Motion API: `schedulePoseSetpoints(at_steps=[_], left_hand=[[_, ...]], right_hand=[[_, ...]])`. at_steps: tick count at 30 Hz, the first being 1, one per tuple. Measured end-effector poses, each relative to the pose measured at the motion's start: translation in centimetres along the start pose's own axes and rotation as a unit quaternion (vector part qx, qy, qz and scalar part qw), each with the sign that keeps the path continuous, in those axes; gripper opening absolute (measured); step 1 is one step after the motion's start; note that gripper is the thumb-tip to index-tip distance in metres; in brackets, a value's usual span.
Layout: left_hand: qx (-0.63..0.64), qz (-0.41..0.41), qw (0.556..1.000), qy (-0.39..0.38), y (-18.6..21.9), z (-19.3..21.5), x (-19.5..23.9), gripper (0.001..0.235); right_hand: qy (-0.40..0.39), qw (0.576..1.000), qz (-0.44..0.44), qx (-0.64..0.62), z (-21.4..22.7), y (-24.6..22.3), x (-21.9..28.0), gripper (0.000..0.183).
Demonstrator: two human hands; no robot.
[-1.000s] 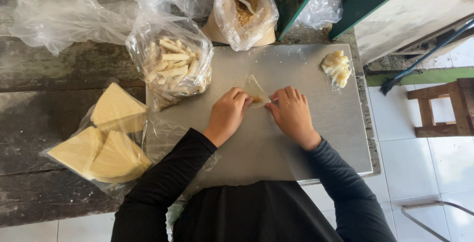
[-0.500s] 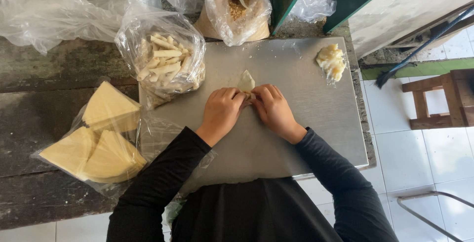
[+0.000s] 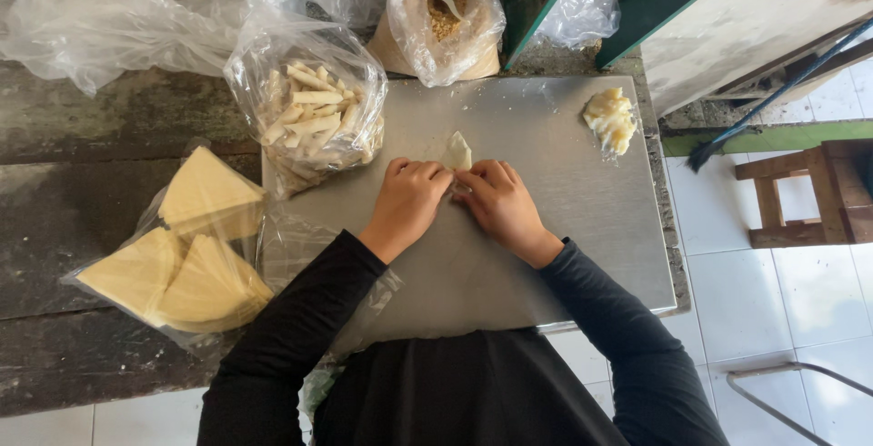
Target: The person folds triangular wrappers, scoops a grainy filling into each, and seals them into small packets. They then separate a stack of flat triangular sheets and place them on the table.
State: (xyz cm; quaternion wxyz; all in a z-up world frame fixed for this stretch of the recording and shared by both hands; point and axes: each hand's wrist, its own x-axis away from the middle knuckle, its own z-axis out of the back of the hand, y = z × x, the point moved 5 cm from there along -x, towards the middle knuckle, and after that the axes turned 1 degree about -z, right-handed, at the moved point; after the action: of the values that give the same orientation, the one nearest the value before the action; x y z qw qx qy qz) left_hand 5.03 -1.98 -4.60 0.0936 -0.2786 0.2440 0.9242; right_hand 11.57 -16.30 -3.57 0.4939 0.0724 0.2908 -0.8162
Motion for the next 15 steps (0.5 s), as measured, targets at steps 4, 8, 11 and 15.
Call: schedulePoseSetpoints(at_steps=[4, 8, 11, 15], left_hand=[[0.021, 0.058, 0.998, 0.006, -0.3, -0.2, -0.5, 0.005], [0.032, 0.063, 0.997, -0.012, -0.4, -0.4, -1.2, 0.015], [0.037, 0.116, 0.992, -0.032, -1.2, -0.7, -1.8, 0.012], [0.147, 0.207, 0.965, -0.073, -3.5, -1.5, -2.7, 0.016]], right_hand=[[0.002, 1.000, -0.004, 0.002, -0.2, 0.6, -0.2, 0.022], [-0.076, 0.996, -0.032, 0.014, -1.0, 2.7, -1.7, 0.004], [-0.173, 0.980, -0.094, -0.003, -2.1, 4.9, -4.3, 0.011], [-0.209, 0.967, -0.117, -0.085, -1.9, 6.2, -5.5, 0.017]])
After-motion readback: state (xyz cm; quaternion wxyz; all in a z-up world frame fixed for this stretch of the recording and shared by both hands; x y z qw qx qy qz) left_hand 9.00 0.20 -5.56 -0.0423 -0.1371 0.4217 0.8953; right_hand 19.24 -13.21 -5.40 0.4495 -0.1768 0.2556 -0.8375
